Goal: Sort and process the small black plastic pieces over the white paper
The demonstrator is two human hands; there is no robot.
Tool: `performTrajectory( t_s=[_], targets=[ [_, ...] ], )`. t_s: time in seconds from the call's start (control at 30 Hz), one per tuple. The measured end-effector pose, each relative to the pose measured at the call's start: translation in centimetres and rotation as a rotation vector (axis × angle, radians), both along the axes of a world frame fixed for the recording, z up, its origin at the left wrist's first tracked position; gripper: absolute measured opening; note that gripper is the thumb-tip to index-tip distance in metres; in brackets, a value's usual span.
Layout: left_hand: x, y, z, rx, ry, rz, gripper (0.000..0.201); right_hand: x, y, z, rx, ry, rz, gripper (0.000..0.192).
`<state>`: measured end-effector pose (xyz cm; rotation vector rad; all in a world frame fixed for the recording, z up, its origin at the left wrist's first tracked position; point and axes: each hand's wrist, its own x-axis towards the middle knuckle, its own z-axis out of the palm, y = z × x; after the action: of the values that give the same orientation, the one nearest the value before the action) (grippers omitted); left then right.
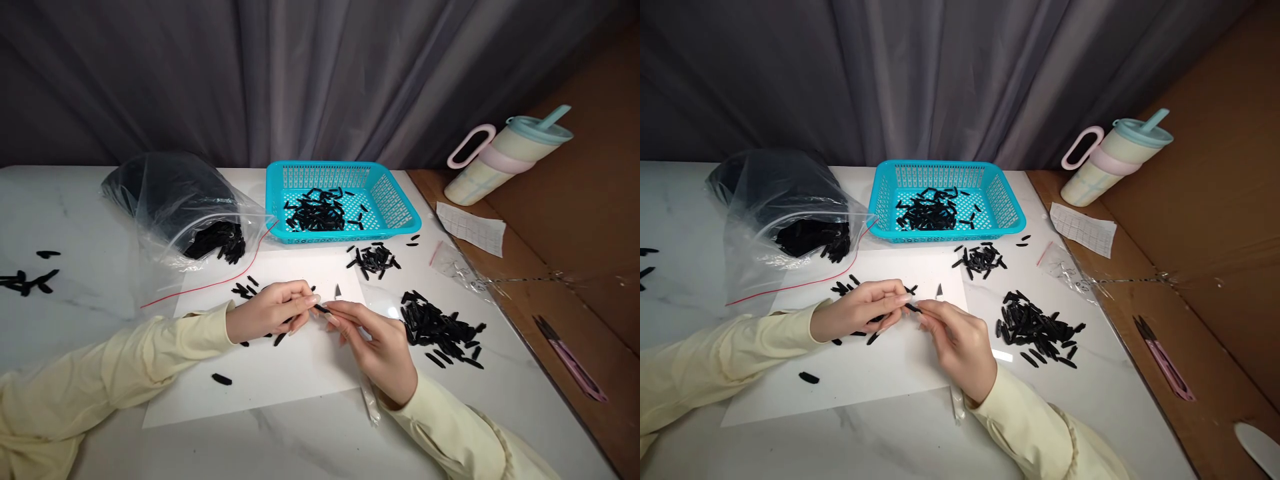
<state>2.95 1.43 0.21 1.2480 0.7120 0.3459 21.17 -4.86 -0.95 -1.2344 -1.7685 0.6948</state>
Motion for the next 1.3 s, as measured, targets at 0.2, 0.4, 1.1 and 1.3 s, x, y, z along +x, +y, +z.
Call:
performTrajectory(
  t_s=[0.2, 0.4, 1.1, 1.3],
  targets=[
    [-0.05, -0.05, -0.07, -0.001, 0.013, 0.001, 0.033, -0.07, -0.02, 0.18, -0.020, 0.015, 0.006, 0.015],
    [-0.05, -0.15, -0.21, 0.010, 0.018, 0.005, 0.034, -0.10, 0.00, 0.30, -0.027, 0.015, 0.011, 0.015],
    [-0.06, -0.37, -0.16, 0.133, 0.041, -0.010, 0.034, -0.05, 0.15, 0.20, -0.133, 0.092, 0.042, 0.014],
    [-0.11, -0.39, -0.03, 0.134, 0.058, -0.006, 0.037, -0.03, 0.23, -0.01, -0.129, 0.099, 0.087, 0.016]
  ],
)
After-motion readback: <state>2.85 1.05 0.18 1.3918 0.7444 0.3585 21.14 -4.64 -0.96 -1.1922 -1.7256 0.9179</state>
